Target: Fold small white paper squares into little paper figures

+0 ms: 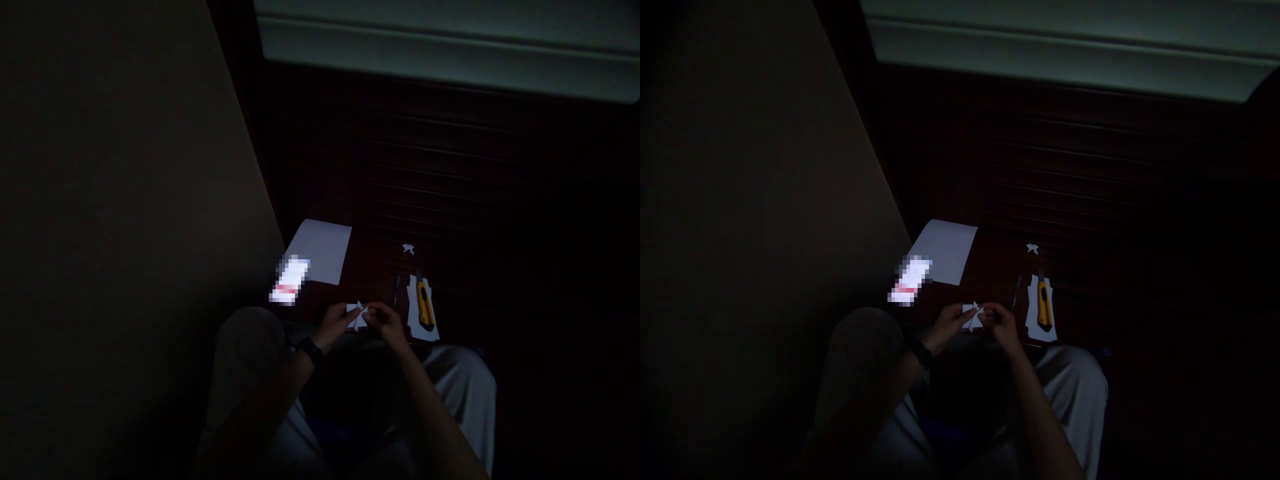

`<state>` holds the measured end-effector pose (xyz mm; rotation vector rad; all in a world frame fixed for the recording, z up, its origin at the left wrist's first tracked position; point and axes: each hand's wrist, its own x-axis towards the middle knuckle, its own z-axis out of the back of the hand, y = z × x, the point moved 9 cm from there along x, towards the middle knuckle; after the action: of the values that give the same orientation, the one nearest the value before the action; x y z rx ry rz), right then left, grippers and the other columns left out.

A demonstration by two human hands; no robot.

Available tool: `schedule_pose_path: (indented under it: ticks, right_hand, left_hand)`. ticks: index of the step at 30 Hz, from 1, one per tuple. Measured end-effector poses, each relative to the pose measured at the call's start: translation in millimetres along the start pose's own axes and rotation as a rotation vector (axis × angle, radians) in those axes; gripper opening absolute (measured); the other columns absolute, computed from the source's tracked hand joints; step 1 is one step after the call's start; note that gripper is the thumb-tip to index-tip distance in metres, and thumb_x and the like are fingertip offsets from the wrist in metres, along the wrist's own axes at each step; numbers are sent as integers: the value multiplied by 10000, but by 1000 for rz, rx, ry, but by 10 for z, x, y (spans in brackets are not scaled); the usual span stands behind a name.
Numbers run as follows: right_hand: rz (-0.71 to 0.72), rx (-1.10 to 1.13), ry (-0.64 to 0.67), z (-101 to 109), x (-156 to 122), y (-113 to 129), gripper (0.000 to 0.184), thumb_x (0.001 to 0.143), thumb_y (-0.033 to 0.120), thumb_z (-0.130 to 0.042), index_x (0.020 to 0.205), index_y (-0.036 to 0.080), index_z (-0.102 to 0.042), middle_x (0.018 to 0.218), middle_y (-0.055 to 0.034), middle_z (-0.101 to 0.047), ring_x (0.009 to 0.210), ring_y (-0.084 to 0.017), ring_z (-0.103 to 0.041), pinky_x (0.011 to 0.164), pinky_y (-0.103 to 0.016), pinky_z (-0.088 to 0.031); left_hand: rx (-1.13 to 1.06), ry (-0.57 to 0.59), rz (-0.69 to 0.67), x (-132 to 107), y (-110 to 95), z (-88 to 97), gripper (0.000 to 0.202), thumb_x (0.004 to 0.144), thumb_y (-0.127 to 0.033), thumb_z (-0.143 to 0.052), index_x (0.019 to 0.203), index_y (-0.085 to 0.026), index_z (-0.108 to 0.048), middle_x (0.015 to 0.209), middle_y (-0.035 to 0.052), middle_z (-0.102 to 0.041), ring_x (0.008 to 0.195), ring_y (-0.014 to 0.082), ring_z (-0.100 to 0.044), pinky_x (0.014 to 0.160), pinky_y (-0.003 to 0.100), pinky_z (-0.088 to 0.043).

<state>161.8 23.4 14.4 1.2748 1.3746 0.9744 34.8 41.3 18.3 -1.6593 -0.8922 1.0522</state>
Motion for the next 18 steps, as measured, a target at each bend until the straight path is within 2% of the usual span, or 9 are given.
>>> schedule_pose_path:
  ticks: [4, 7, 9, 13, 18]
  right_hand:
    - [-5, -24, -30, 58, 16, -67, 295, 615, 354, -730, 849, 194, -649, 683, 13, -585, 574, -121, -541, 501, -223, -467]
    - [-5, -18, -58, 99, 25, -90, 313, 597, 367, -739, 841, 194, -649, 679, 14, -605, 549, -120, -549, 499, -229, -467]
    - [-17, -11, -62, 102, 27, -108, 330, 584, 379, -744, 838, 190, -649, 684, 7, -628, 531, -124, -560, 501, -243, -476]
    - [-47, 3, -53, 79, 19, -131, 344, 554, 398, -758, 803, 180, -664, 698, -20, -669, 564, -155, -606, 538, -278, -503]
    - [-69, 15, -59, 75, 11, -141, 395, 540, 426, -763, 838, 179, -687, 719, -38, -689, 576, -173, -628, 559, -302, -523]
  left_hand:
    - [-65, 62, 32, -53, -21, -64, 427, 722, -436, -637, 1017, -128, -625, 1006, 120, -653, 872, 219, -623, 678, 301, -506]
    - [-142, 106, 64, -83, -12, -112, 457, 665, -370, -708, 1047, -139, -612, 1010, 122, -654, 844, 217, -638, 727, 334, -508]
    - [-168, 85, 78, -71, 24, -92, 477, 617, -325, -751, 1035, -137, -614, 988, 122, -660, 820, 217, -645, 736, 348, -510]
    - [-163, -34, 80, 3, 125, 46, 448, 579, -283, -778, 971, -121, -630, 946, 117, -667, 834, 212, -641, 735, 329, -513]
    - [-157, -35, 79, 73, 175, 92, 434, 570, -264, -782, 949, -113, -635, 920, 111, -670, 800, 192, -643, 712, 301, -512]
